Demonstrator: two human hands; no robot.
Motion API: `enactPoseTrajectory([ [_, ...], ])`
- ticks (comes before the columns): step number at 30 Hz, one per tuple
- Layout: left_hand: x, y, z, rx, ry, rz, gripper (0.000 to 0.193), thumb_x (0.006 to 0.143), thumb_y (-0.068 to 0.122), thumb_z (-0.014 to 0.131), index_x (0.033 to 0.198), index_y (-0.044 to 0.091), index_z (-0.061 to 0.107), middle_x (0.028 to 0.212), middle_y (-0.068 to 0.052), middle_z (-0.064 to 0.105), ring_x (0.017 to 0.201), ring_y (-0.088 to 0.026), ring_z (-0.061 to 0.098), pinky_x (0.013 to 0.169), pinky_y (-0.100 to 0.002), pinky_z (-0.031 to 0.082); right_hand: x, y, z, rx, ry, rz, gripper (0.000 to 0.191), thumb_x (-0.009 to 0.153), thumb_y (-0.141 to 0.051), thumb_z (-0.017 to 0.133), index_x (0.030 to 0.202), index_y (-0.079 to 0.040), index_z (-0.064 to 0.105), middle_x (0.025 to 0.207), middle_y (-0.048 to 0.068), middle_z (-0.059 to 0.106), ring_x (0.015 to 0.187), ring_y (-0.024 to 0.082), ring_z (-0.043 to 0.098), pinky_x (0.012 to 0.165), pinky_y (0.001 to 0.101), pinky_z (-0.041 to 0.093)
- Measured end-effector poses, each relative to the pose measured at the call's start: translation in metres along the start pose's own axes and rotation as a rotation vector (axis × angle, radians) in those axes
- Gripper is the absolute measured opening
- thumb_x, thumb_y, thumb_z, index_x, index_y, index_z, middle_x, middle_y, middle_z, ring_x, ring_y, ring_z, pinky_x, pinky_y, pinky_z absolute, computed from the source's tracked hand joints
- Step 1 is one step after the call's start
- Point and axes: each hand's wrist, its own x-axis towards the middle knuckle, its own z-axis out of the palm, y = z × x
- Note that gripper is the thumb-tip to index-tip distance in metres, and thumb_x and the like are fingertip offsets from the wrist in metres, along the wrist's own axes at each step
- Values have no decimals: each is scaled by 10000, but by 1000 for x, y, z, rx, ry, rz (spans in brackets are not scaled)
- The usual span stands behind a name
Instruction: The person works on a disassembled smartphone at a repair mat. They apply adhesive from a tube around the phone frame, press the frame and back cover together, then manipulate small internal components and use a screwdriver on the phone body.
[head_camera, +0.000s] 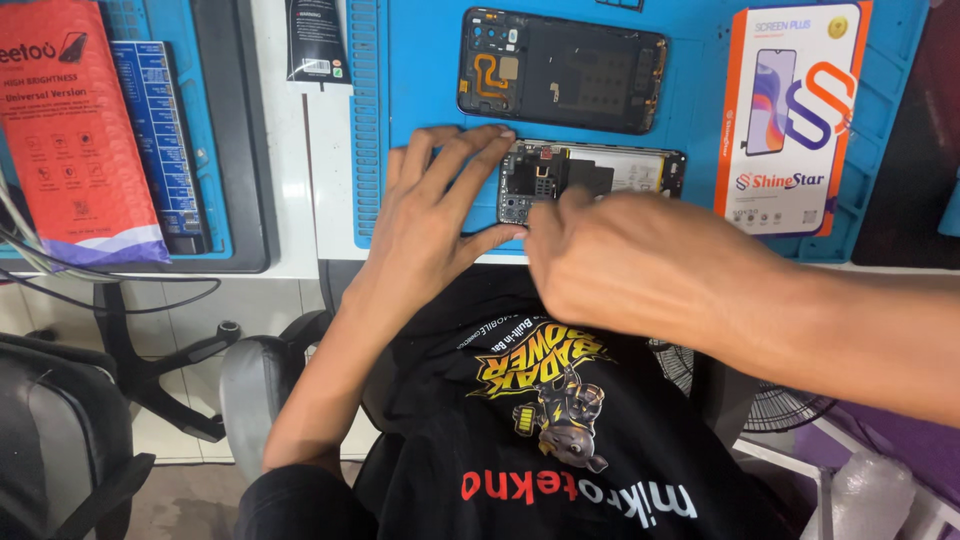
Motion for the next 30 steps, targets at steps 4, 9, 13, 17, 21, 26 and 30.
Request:
enactPoseTrajectory([
  [4,0,0,1,-11,-9,6,772,802,355,880,1430,33,565,1435,-94,581,1261,-339,515,1042,-458,411,1,8,-8,141,-185,121,144,725,-40,657,803,81,657,756,164,644,687,228,692,540,320,583],
  [9,-1,0,-1,1,-28,-12,776,767,320,873,1423,26,581,1439,-84,580,1261,-333,508,1042,-459,417,7,6,-11,119,79,56,264,728,-109,681,887,102,673,757,174,664,666,239,707,486,313,590],
  [13,-1,0,1,-3,-4,-4,768,777,321,894,1412,16,587,1418,-93,570,1256,-347,491,1051,-473,433,2,8,-6,87,-124,138,233,770,-80,661,884,123,654,773,175,670,725,226,709,541,306,590],
  [17,-1,-1,3,-7,-7,-19,745,764,302,897,1390,29,600,1410,-82,575,1255,-342,496,1051,-472,443,3,4,1,45,-287,11,162,797,-65,653,875,77,664,977,198,664,841,228,692,631,334,598],
  [21,-3,-1,2,-5,-10,-29,740,744,250,897,1397,54,608,1459,-92,525,1297,-366,460,1088,-480,445,0,2,3,110,122,83,275,774,-87,675,942,131,684,955,243,678,832,282,725,554,359,606],
  [26,-2,1,3,-32,-8,-49,735,764,266,916,1408,81,615,1492,-103,478,1334,-396,423,1088,-473,455,1,3,1,20,-255,32,218,756,-6,681,930,125,689,1242,308,602,963,251,697,701,325,626],
  [30,-2,0,2,0,-8,-38,742,722,227,901,1394,75,626,1490,-109,482,1326,-398,421,1116,-496,439,3,4,1,129,78,51,241,772,-74,680,931,107,684,1088,181,644,984,285,693,667,356,636],
])
